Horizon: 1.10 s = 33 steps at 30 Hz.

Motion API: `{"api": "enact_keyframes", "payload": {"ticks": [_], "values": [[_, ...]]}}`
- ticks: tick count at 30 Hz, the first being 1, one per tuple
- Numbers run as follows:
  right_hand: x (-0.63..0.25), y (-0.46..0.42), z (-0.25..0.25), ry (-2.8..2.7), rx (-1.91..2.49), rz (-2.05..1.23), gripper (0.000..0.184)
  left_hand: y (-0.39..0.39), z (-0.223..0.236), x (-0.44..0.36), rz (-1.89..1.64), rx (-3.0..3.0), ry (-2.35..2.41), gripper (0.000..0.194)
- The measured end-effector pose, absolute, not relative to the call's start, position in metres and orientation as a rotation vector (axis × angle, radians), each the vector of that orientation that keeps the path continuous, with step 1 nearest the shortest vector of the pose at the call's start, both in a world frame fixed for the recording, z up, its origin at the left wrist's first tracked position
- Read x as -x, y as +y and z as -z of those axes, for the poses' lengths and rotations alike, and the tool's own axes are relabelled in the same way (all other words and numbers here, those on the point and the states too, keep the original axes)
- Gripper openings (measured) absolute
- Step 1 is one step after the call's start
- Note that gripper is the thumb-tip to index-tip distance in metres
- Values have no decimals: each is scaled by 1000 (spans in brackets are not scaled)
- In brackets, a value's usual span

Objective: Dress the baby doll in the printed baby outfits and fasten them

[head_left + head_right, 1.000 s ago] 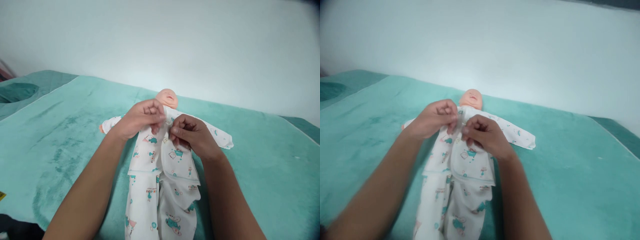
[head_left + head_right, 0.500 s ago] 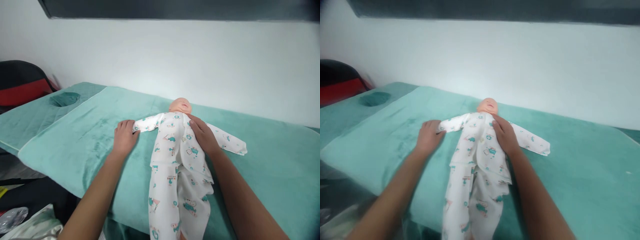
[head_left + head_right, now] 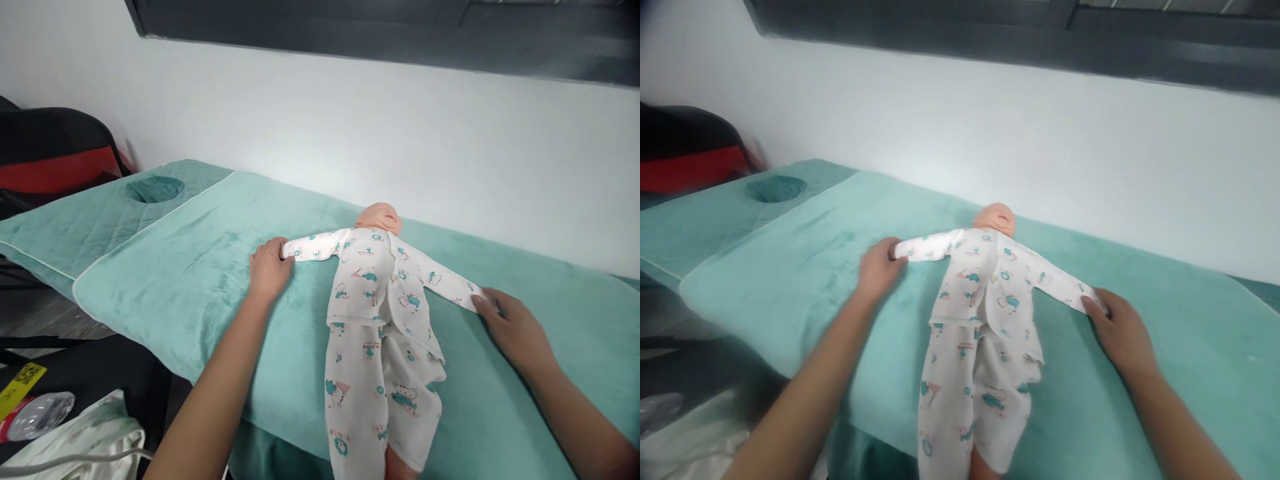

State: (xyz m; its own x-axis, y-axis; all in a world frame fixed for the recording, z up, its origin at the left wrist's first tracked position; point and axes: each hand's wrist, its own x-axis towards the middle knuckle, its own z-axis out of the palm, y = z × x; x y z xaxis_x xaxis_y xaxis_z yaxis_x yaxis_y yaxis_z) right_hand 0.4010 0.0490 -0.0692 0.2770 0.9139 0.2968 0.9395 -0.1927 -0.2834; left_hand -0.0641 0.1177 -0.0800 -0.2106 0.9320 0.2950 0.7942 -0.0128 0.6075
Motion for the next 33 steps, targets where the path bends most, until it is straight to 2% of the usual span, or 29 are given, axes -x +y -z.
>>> {"api": "enact_keyframes", "payload": {"ticks": [3, 7, 11, 17, 23, 33], "values": [[-410, 39, 66, -1405, 2282, 13, 50, 119, 81, 65, -1104, -1826, 1988, 38], [-404, 36, 68, -1268, 2231, -67, 45, 119, 82, 65, -1272, -1780, 1836, 39], [-397, 33, 65, -1249, 2072, -160, 39, 120, 81, 64, -1454, -1554, 1781, 27], [-401, 31, 67, -1205, 1965, -245, 42, 119, 77, 61, -1569, -1333, 1818, 13], [-403, 35, 66, -1214, 2151, -206, 46, 119, 73, 60, -1809, -1107, 1750, 9], [-410, 42, 71, -1097, 2108, -61, 38, 133, 79, 63, -1845, -1033, 1746, 13]]}}
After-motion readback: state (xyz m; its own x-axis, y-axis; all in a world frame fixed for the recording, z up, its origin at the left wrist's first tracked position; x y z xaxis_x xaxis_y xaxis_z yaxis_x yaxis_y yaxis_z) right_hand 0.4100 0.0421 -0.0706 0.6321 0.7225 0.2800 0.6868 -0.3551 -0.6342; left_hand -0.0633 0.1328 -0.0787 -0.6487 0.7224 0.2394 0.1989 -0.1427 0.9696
